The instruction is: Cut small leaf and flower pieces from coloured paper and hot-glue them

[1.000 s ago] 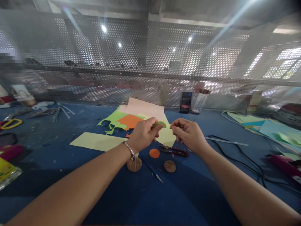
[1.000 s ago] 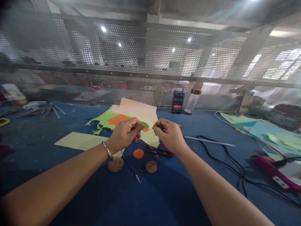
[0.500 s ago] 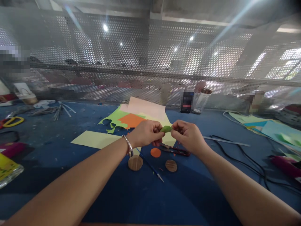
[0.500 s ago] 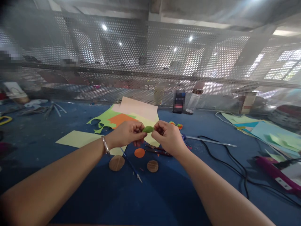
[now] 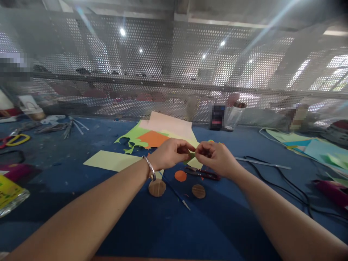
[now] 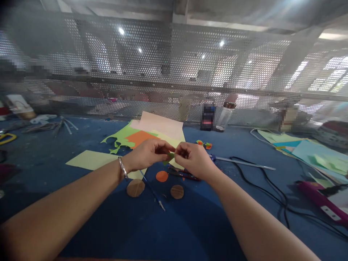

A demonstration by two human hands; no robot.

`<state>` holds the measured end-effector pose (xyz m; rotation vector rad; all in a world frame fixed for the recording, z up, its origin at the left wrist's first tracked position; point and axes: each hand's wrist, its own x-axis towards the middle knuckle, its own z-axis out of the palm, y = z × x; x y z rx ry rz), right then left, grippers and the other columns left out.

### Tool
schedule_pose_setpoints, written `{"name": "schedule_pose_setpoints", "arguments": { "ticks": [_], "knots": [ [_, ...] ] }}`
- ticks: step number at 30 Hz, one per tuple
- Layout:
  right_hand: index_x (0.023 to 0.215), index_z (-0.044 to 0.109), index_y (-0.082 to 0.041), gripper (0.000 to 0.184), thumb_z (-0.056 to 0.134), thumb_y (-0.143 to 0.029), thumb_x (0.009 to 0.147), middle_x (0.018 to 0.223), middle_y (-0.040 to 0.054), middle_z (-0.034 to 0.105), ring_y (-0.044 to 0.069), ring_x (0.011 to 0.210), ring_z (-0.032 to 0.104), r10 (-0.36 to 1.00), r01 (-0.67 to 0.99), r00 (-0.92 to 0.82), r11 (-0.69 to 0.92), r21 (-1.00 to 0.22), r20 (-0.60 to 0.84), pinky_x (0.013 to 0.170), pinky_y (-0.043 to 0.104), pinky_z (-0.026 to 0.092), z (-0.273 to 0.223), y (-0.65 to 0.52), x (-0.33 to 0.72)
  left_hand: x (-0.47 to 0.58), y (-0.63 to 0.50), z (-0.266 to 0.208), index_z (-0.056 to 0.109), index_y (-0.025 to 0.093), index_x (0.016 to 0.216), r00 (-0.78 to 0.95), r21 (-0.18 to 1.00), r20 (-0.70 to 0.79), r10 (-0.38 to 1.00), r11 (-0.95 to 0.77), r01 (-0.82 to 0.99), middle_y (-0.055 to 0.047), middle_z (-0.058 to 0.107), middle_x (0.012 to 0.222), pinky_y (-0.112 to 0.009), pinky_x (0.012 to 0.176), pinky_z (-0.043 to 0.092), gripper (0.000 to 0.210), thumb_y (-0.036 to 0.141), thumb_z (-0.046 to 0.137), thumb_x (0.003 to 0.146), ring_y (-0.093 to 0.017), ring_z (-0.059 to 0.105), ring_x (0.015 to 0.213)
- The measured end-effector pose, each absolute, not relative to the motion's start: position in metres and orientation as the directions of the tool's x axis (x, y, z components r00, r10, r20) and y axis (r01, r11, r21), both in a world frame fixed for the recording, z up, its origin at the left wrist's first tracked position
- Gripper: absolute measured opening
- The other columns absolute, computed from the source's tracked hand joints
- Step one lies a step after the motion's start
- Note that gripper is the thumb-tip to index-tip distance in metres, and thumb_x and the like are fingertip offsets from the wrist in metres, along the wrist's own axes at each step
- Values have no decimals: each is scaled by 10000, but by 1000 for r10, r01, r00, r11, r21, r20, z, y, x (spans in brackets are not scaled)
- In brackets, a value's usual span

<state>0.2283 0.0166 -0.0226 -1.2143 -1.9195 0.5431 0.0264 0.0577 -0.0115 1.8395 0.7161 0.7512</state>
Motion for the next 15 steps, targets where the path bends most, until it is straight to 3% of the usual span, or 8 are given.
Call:
{"name": "schedule_pose_setpoints", "arguments": {
  "ticks": [4, 8, 11, 15],
  "knots": [
    [802, 638, -191, 92, 614, -263, 854, 656, -26, 564, 116, 555, 484, 873, 525, -160, 471, -709, 461, 517, 251, 374, -22, 18, 233, 26, 58, -10, 741, 125, 831, 520, 994, 82, 850, -108, 20, -13, 678, 711, -262, 686, 464, 110, 99, 775, 729, -109, 596, 661],
    [922, 671, -188, 68, 618, -207, 883, 770, -1, 604, 107, 580, 519, 736, 610, -235, 620, -493, 635, 556, 249, 425, -24, 13, 230, 28, 57, -9, 686, 126, 827, 452, 996, 24, 892, 19, -91, -19, 668, 741, -259, 671, 480, 131, 173, 786, 758, -114, 618, 668],
    [997, 670, -191, 99, 604, -195, 923, 873, 21, 623, 101, 606, 548, 646, 639, -348, 694, -333, 680, 593, 252, 453, -26, 9, 227, 32, 54, -10, 655, 130, 832, 409, 984, -18, 912, 89, -154, -21, 676, 751, -265, 699, 508, 122, 152, 765, 783, -129, 644, 701],
    [1005, 660, -196, 75, 605, -201, 954, 945, 36, 651, 103, 644, 575, 604, 630, -397, 727, -273, 691, 621, 250, 464, -26, 7, 226, 38, 50, -11, 619, 149, 826, 342, 967, -33, 939, 116, -226, 5, 670, 730, -258, 708, 525, 135, 132, 752, 809, -113, 633, 673]
  ]
}}
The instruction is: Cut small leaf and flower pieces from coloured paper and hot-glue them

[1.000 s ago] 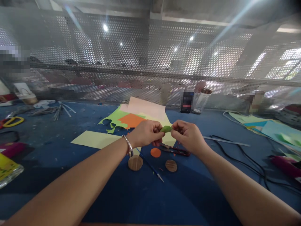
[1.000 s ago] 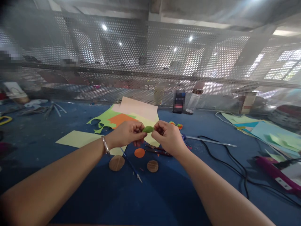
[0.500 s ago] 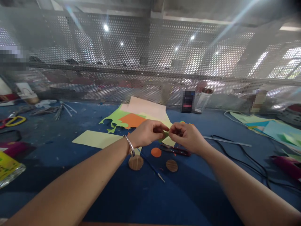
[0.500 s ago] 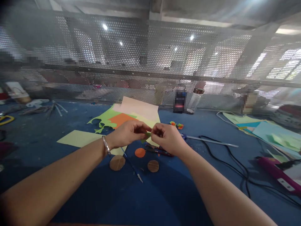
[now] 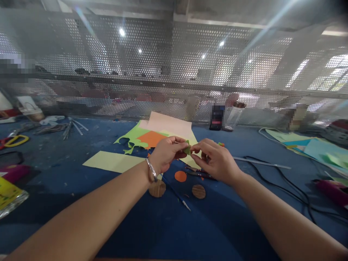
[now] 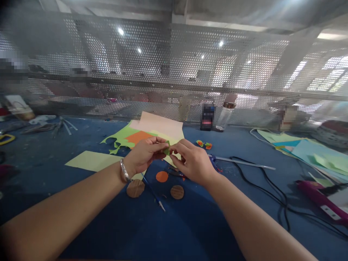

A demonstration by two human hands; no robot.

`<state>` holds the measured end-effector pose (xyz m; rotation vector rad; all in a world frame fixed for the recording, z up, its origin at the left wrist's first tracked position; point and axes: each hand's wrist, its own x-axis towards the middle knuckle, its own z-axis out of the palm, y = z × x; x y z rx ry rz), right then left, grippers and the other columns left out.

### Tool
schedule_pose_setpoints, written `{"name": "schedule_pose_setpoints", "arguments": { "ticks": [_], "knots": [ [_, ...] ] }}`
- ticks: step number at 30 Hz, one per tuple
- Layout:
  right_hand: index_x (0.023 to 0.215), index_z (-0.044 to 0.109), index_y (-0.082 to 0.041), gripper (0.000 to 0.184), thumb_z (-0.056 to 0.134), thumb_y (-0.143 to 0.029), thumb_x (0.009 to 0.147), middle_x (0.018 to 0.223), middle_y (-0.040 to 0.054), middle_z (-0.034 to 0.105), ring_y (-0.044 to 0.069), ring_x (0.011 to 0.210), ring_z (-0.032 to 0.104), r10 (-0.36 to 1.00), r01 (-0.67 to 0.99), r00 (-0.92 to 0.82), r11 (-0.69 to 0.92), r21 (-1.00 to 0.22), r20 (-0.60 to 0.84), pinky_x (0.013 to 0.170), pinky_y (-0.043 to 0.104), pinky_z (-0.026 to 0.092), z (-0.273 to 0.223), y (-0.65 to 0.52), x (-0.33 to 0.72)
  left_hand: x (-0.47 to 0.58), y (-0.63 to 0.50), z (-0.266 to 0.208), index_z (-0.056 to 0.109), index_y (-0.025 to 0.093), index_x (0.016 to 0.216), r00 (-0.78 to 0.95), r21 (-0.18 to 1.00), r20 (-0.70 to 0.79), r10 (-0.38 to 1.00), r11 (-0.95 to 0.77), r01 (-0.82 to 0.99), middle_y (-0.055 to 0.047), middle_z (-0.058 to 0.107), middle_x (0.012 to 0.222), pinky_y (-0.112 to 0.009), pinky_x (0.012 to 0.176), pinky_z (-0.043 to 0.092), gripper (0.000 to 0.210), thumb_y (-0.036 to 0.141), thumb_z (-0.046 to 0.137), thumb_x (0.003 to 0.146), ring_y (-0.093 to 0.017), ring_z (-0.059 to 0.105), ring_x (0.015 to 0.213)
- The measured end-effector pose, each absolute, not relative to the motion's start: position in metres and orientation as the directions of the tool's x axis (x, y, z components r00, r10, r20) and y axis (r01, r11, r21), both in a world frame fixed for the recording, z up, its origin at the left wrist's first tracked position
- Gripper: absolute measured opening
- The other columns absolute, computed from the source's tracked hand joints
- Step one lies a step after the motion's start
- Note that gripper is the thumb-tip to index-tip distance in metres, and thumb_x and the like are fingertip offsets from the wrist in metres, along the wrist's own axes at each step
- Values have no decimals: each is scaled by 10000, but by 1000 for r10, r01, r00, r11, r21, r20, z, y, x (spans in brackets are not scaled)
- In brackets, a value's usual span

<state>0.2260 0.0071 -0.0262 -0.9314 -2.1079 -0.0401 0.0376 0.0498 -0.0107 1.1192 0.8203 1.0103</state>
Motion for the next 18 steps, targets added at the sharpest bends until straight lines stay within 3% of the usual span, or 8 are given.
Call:
{"name": "schedule_pose_setpoints", "arguments": {
  "ticks": [6, 10, 14, 18],
  "knots": [
    [949, 691, -187, 73, 619, -196, 951, 868, 32, 639, 117, 644, 551, 617, 634, -333, 706, -315, 714, 597, 259, 444, -25, 9, 227, 43, 44, -12, 642, 135, 869, 368, 953, -33, 929, 140, -267, -24, 714, 786, -275, 752, 546, 147, 138, 775, 807, -118, 668, 697],
    [915, 698, -190, 57, 643, -201, 931, 820, 14, 617, 110, 613, 528, 670, 608, -262, 673, -420, 695, 574, 257, 436, -25, 11, 226, 44, 44, -13, 675, 131, 882, 378, 963, 77, 923, 29, -267, -25, 725, 792, -280, 735, 557, 182, 157, 816, 769, -123, 685, 689],
    [895, 692, -194, 52, 651, -219, 916, 786, 7, 612, 118, 626, 533, 700, 598, -219, 647, -474, 679, 570, 256, 427, -24, 13, 227, 44, 43, -12, 713, 157, 865, 427, 985, 105, 898, -36, -167, -31, 742, 763, -280, 723, 564, 24, 170, 722, 847, -136, 707, 680],
    [900, 677, -198, 71, 641, -258, 913, 770, 11, 636, 123, 612, 525, 758, 602, -185, 591, -538, 626, 553, 259, 407, -25, 13, 228, 44, 41, -10, 737, 180, 839, 436, 988, 108, 893, -48, -148, -20, 733, 718, -288, 743, 576, 102, 156, 645, 875, -138, 717, 667]
  ]
}}
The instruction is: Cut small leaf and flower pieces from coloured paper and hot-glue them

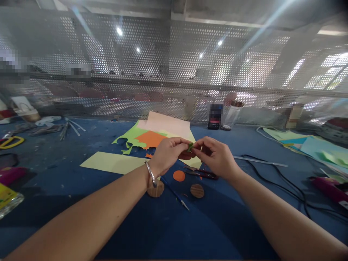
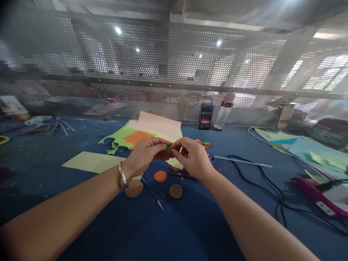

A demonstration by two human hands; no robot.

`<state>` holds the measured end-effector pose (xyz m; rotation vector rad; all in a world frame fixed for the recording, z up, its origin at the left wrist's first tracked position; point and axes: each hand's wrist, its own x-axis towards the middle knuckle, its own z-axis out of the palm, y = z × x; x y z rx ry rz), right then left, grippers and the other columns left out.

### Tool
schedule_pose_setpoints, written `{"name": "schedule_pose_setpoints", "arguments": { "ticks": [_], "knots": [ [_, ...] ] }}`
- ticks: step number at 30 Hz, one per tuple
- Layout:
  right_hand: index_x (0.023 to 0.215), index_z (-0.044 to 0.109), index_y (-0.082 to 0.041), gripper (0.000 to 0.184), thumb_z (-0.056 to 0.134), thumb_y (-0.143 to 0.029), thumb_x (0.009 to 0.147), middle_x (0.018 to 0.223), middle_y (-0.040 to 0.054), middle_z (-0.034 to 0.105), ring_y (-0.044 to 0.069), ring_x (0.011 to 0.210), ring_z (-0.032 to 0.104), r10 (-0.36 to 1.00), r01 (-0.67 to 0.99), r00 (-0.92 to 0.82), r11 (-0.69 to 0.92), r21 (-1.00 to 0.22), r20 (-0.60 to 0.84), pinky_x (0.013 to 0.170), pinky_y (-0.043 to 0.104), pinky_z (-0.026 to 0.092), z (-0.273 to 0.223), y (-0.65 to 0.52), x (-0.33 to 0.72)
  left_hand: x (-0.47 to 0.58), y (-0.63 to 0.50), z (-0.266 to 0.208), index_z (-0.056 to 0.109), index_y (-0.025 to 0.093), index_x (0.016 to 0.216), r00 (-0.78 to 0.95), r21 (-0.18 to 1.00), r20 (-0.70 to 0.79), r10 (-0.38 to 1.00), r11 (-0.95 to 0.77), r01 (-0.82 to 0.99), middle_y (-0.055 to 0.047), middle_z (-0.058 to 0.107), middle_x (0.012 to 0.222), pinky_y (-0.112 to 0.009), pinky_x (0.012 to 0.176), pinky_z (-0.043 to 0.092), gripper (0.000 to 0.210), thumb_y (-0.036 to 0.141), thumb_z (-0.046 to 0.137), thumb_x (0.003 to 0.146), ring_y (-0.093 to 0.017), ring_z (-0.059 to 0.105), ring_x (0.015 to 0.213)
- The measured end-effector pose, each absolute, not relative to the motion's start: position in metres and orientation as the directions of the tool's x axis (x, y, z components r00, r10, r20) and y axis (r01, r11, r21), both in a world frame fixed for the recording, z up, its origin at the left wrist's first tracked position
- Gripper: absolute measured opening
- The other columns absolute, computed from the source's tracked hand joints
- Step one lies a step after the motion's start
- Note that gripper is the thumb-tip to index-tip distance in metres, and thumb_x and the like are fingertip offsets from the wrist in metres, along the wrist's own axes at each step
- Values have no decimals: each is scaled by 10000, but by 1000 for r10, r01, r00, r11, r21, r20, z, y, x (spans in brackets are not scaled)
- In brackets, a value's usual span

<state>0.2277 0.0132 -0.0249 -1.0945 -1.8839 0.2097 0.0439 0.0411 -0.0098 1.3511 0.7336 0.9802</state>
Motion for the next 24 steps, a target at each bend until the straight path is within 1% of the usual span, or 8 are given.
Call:
{"name": "schedule_pose_setpoints", "arguments": {
  "ticks": [4, 7, 10, 13, 17, 20, 24],
  "knots": [
    [883, 663, -199, 101, 640, -294, 911, 747, 13, 645, 130, 607, 532, 786, 577, -154, 564, -591, 599, 547, 259, 407, -26, 14, 228, 44, 41, -9, 749, 174, 829, 436, 989, 106, 893, -51, -137, -29, 727, 702, -304, 753, 584, 131, 168, 626, 875, -151, 722, 672],
    [870, 664, -199, 124, 643, -309, 922, 746, 11, 635, 128, 612, 535, 778, 579, -166, 574, -579, 606, 555, 259, 410, -26, 14, 227, 45, 41, -10, 732, 169, 822, 438, 990, 92, 894, -36, -136, -30, 726, 700, -321, 759, 585, 109, 183, 637, 875, -154, 716, 655],
    [885, 668, -194, 80, 650, -265, 918, 772, 11, 626, 127, 634, 540, 738, 606, -220, 616, -504, 638, 580, 259, 416, -24, 12, 227, 45, 42, -11, 694, 162, 797, 426, 989, 65, 902, -1, -149, -31, 721, 692, -325, 747, 577, 111, 220, 654, 883, -164, 717, 658],
    [905, 666, -187, 57, 637, -231, 929, 817, 24, 630, 131, 666, 549, 685, 629, -287, 662, -407, 669, 617, 266, 426, -23, 10, 228, 44, 43, -10, 662, 164, 783, 417, 989, 16, 909, 48, -143, -27, 717, 685, -315, 738, 569, 144, 217, 617, 909, -165, 717, 662],
    [915, 658, -190, 72, 606, -221, 953, 849, 40, 643, 143, 696, 556, 657, 649, -325, 678, -345, 680, 637, 276, 421, -23, 10, 229, 42, 42, -6, 646, 154, 776, 421, 985, -30, 907, 98, -139, -35, 718, 704, -298, 734, 565, 158, 186, 595, 922, -156, 712, 660],
    [906, 640, -194, 73, 587, -208, 954, 853, 46, 646, 159, 736, 568, 662, 669, -332, 668, -327, 672, 670, 284, 429, -24, 12, 231, 43, 42, -8, 657, 139, 811, 424, 985, 1, 906, 71, -156, -47, 727, 737, -293, 738, 566, 126, 200, 627, 917, -145, 706, 665],
    [883, 628, -199, 83, 573, -200, 944, 815, 33, 634, 163, 735, 564, 708, 674, -337, 642, -366, 621, 662, 280, 425, -26, 14, 231, 45, 42, -14, 690, 142, 862, 394, 988, 118, 912, -67, -142, -42, 727, 778, -288, 739, 575, 101, 239, 689, 891, -133, 698, 688]
  ]
}}
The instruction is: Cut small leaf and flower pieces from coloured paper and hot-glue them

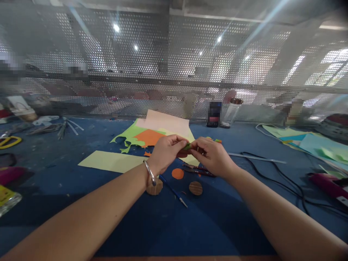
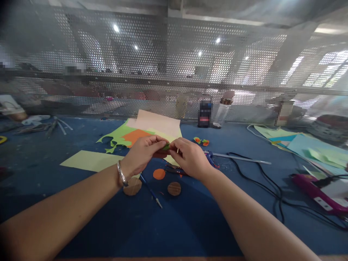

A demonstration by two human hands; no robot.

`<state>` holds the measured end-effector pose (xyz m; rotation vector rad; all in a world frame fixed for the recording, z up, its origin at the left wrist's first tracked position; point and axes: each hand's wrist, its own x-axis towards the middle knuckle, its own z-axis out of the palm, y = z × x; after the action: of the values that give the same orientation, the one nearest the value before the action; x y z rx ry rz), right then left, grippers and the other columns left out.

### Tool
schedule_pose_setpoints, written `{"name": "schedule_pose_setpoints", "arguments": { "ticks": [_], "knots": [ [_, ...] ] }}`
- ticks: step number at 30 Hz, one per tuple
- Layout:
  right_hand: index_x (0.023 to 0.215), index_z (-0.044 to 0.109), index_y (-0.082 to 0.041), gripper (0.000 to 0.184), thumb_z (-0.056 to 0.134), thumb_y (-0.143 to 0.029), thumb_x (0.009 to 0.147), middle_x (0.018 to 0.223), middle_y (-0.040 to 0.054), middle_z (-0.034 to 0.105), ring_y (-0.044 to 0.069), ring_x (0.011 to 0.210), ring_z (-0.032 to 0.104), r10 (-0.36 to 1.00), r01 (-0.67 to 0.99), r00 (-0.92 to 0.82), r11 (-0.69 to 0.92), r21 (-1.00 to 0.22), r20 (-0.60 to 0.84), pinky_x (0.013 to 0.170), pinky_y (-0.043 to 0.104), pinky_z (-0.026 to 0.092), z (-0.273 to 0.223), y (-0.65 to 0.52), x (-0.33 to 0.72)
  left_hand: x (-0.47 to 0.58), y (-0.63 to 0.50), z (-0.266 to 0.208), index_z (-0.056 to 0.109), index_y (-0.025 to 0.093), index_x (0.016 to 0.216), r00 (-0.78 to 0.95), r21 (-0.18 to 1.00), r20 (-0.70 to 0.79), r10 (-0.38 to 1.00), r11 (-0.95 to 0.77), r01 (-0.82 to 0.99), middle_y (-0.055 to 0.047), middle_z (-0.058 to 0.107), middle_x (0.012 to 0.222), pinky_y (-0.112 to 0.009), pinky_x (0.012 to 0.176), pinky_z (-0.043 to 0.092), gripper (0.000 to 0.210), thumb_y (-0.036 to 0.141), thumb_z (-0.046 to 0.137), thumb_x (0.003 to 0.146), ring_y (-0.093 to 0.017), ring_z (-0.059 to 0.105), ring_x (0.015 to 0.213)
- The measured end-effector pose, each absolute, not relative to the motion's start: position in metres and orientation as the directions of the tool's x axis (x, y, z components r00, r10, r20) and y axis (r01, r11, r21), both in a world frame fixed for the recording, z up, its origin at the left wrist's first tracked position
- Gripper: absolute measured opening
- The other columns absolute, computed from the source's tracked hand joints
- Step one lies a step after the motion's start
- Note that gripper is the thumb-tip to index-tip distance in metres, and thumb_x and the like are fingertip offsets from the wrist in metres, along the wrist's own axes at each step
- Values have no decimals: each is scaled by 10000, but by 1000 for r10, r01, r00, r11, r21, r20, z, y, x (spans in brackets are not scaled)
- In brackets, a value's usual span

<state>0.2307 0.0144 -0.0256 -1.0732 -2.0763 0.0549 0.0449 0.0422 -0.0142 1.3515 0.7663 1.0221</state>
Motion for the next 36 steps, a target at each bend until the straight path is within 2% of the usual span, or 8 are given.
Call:
{"name": "schedule_pose_setpoints", "arguments": {
  "ticks": [3, 6, 12, 22, 29, 36],
  "knots": [
    [864, 634, -203, 84, 588, -227, 930, 785, 21, 634, 154, 702, 560, 744, 641, -271, 613, -463, 610, 632, 271, 427, -24, 15, 229, 47, 40, -16, 703, 161, 867, 363, 979, 185, 913, -137, -153, -31, 724, 794, -304, 772, 585, 93, 252, 691, 887, -134, 703, 709],
    [857, 646, -201, 86, 619, -267, 905, 746, 7, 630, 139, 636, 543, 794, 585, -180, 561, -586, 580, 581, 264, 422, -23, 15, 228, 49, 37, -14, 710, 164, 913, 350, 972, 196, 916, -135, -190, -38, 735, 828, -321, 820, 582, 108, 262, 714, 867, -149, 717, 772],
    [846, 644, -195, 162, 648, -352, 888, 709, -2, 625, 131, 570, 551, 851, 517, -110, 491, -701, 514, 534, 271, 436, -26, 18, 228, 48, 37, -17, 686, 140, 1063, 383, 963, 229, 895, -150, -226, -48, 757, 865, -301, 833, 566, 335, 183, 819, 759, -130, 704, 780],
    [832, 623, -199, 194, 692, -379, 850, 705, -2, 634, 128, 558, 558, 852, 508, -43, 468, -723, 521, 525, 270, 446, -28, 20, 227, 47, 42, -23, 680, 141, 1076, 355, 957, 282, 891, -238, -163, -67, 768, 865, -322, 814, 566, 336, 216, 805, 773, -153, 716, 778],
    [927, 624, -195, 209, 696, -373, 845, 726, -1, 641, 127, 538, 565, 855, 496, -34, 464, -734, 517, 517, 273, 451, -28, 20, 226, 45, 41, -22, 665, 162, 1106, 353, 929, 348, 869, -370, -4, -91, 785, 970, -325, 847, 569, 299, 195, 736, 818, -180, 739, 879],
    [875, 637, -195, 146, 666, -338, 876, 705, -11, 644, 120, 527, 587, 863, 479, -68, 469, -742, 501, 510, 260, 434, -24, 15, 222, 45, 40, -22, 666, 177, 1110, 355, 913, 364, 861, -405, 45, -86, 775, 992, -331, 879, 563, 286, 178, 711, 828, -193, 739, 942]
  ]
}}
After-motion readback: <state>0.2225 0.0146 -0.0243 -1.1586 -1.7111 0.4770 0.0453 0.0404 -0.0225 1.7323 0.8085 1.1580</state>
